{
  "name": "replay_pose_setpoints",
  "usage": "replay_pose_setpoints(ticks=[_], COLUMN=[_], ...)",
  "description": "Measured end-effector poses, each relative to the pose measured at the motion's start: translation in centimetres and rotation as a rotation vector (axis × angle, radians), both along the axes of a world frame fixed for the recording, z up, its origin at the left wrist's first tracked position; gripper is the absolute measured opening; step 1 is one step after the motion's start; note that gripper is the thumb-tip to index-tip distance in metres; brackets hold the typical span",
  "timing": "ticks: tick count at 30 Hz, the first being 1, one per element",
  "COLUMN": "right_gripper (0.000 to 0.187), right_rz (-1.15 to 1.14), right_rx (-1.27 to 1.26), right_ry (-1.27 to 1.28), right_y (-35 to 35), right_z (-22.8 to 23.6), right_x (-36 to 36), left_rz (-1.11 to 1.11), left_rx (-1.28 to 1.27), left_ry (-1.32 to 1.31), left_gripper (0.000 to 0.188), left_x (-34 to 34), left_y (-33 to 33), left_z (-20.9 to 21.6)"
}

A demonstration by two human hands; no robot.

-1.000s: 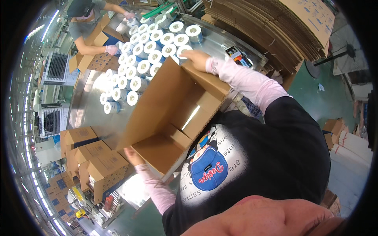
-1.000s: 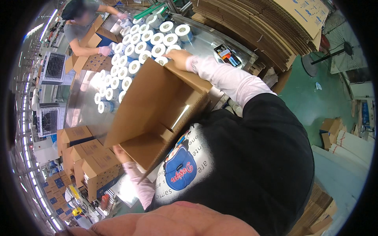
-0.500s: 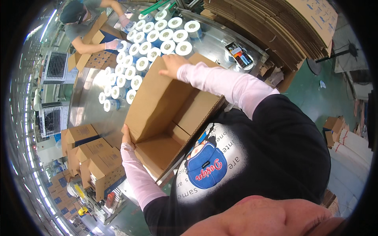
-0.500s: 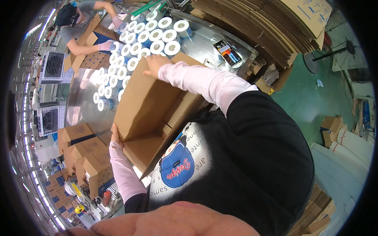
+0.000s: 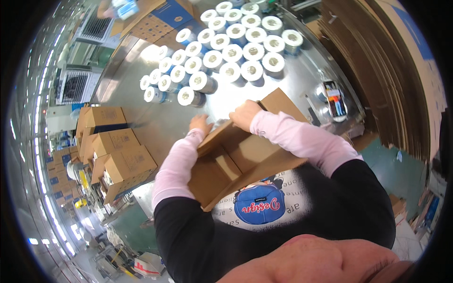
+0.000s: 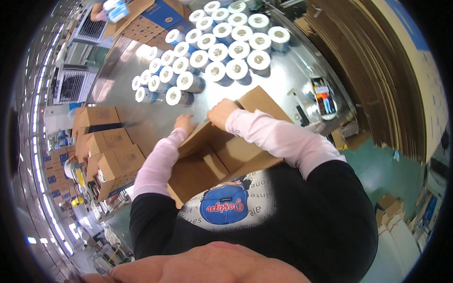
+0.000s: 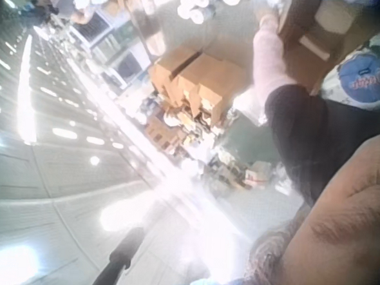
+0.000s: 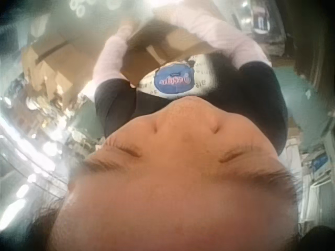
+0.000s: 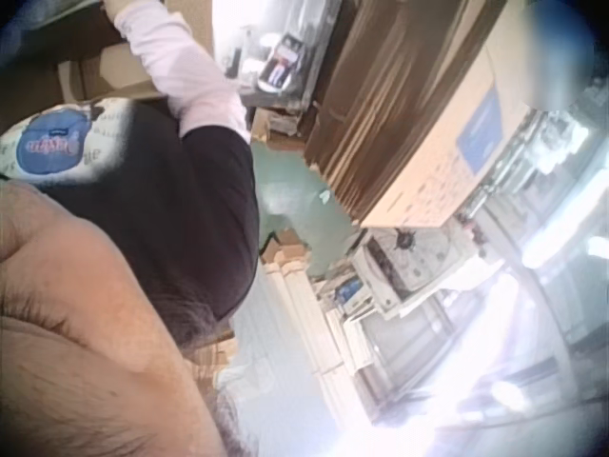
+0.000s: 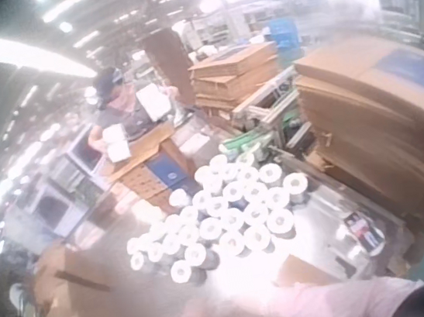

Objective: The person places rolls of material into cardboard boxes by hand and folds the box flaps closed.

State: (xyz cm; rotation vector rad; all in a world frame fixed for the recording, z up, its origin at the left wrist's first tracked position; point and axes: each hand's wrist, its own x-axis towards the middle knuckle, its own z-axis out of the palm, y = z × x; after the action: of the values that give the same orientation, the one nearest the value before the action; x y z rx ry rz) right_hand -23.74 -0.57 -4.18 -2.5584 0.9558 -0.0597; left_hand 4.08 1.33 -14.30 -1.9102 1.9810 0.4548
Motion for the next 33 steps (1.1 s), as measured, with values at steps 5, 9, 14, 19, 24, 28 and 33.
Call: replay_pose_setpoints(ticks=[5, 9, 14, 19, 24, 28, 33], right_gripper=[0.025, 0.027, 0.049, 0.049, 0.032, 0.029, 0.033], right_rz=[-0.123, -0.541, -0.291, -0.306, -0.307, -0.354, -0.572], right_rx=[0.228, 0.018, 0.108, -0.108, -0.147, 0.024, 0.915], right_ry=[-0.616, -0.579, 0.196, 0.418, 0.336, 0.319, -1.04], right_y=[-2.2, -13.4, -21.5, -20.1, -19.6, -18.9, -21.8], right_z=[1.5, -4.2, -13.3, -14.7, -17.1, -12.2, -12.4], right_x=[-2.0, -6.4, -6.8, -1.9, -3.0, -4.3, -12.2], left_rz=[0.435, 0.918, 0.99, 0.922, 0.425, 0.681, 0.805], left_rx=[-0.298, -0.289, -0.061, 0.105, 0.251, -0.054, -0.336], left_ry=[0.07, 0.107, -0.036, -0.186, -0.181, 0.435, 1.383], left_gripper=[0.07, 0.079, 0.084, 0.064, 0.051, 0.057, 0.032], left_x=[-2.4, 2.2, 1.3, 0.8, -1.4, 3.6, 1.8], left_y=[-8.4, -14.4, -17.7, -18.4, -15.0, -10.4, -4.9], left_z=[-3.9, -5.4, -5.3, -2.9, -1.6, -2.2, 11.8])
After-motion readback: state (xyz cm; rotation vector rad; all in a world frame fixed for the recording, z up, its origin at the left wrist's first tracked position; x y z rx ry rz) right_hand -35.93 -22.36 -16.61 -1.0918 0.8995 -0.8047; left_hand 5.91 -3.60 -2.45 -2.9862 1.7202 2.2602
